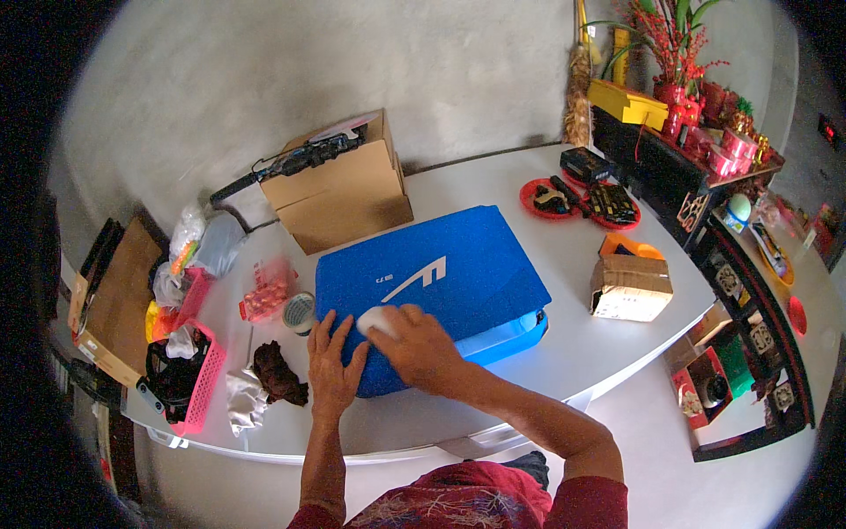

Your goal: The person wipes a blue box and a table surface with a white cloth, then wipes a roll of tape and a plastic bag. The person then wipes several red envelopes one by one and places them into a clear plastic bag.

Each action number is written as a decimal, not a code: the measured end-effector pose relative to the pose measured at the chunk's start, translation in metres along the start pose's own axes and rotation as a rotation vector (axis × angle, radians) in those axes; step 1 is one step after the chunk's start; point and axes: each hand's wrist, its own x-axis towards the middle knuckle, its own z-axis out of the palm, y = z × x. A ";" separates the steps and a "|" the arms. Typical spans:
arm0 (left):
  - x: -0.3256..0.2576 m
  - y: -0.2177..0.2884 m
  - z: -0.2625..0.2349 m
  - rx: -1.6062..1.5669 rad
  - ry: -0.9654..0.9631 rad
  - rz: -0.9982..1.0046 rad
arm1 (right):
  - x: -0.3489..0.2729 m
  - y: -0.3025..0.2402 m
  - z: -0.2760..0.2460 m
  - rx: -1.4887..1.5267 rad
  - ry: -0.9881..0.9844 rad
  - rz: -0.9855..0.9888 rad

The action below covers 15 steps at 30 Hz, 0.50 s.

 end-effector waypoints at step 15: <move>-0.006 -0.007 0.002 -0.145 0.022 0.028 | 0.113 0.120 0.018 -0.150 -0.193 0.615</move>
